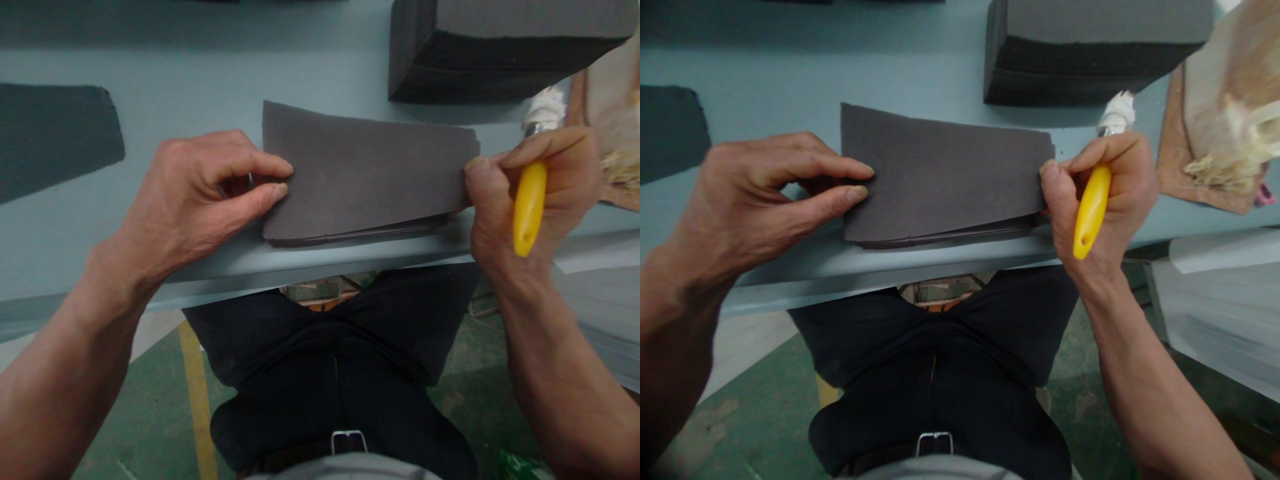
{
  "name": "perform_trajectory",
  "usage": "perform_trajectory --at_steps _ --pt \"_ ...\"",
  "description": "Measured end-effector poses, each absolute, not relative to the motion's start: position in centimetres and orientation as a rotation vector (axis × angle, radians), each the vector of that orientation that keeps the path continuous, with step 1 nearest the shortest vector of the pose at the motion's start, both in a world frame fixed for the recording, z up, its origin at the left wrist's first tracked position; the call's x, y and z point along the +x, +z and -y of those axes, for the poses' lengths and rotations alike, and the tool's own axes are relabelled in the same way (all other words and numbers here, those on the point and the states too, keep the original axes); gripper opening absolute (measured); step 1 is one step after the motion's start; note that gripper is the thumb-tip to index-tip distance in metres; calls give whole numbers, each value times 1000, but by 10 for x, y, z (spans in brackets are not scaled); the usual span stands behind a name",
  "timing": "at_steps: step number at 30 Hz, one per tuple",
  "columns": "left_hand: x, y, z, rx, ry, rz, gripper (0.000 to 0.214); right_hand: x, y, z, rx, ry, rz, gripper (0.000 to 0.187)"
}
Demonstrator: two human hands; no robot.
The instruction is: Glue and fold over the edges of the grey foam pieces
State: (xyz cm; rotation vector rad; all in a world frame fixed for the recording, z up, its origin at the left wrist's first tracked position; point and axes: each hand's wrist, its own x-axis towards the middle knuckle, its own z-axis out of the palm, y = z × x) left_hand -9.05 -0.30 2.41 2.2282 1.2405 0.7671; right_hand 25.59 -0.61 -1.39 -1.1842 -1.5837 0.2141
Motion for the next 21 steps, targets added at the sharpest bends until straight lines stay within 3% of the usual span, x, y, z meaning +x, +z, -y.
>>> perform_trajectory --at_steps 14,21 --pt "-92 24 7 2366 758 -1191 27 255 -14 6 -1167 200 1588 38" --pt "-90 21 8 2351 756 -1301 41 251 -10 8 -1189 233 1573 33"
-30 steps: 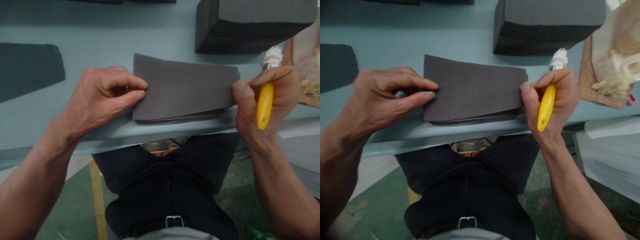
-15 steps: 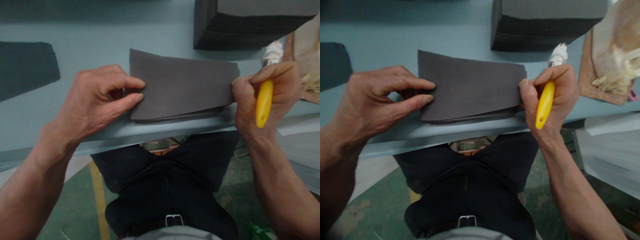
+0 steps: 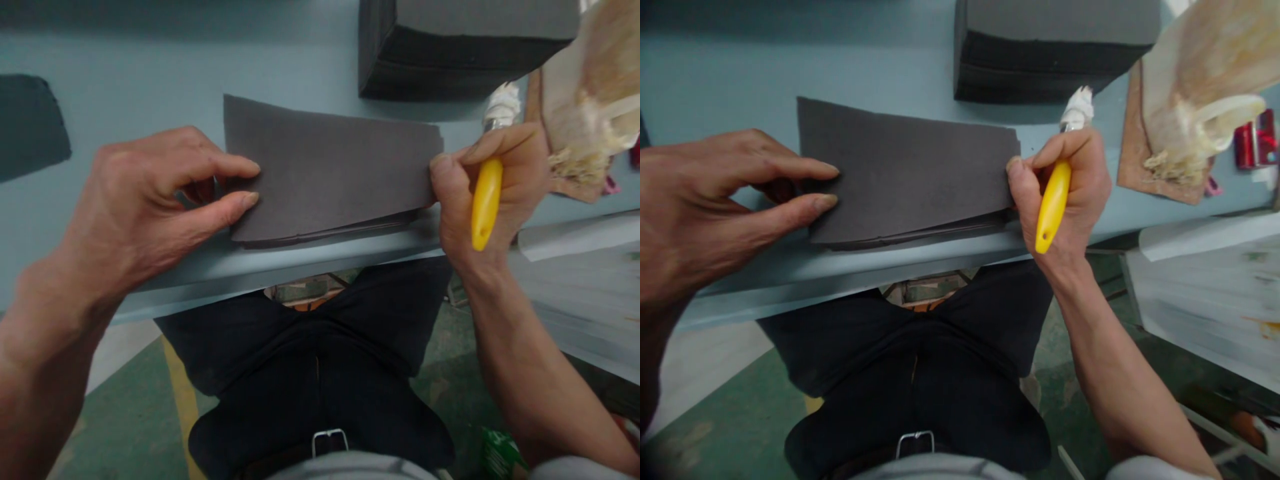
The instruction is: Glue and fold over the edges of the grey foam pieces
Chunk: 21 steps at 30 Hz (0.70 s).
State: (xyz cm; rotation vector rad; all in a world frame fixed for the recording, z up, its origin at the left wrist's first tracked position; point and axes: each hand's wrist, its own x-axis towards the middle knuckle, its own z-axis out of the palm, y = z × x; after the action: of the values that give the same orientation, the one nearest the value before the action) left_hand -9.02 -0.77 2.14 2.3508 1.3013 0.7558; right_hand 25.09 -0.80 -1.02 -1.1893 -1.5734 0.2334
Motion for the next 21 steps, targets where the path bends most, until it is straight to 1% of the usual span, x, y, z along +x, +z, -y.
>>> perform_trajectory --at_steps 13,17,21 --pt "-90 20 7 2309 762 -1322 38 266 -13 3 -1199 232 1675 20" --pt "-90 20 8 2264 776 -1331 39 260 -7 5 -1171 316 1645 22" --pt "-91 23 9 2236 689 -1369 40 258 -5 4 -1161 401 1627 21"
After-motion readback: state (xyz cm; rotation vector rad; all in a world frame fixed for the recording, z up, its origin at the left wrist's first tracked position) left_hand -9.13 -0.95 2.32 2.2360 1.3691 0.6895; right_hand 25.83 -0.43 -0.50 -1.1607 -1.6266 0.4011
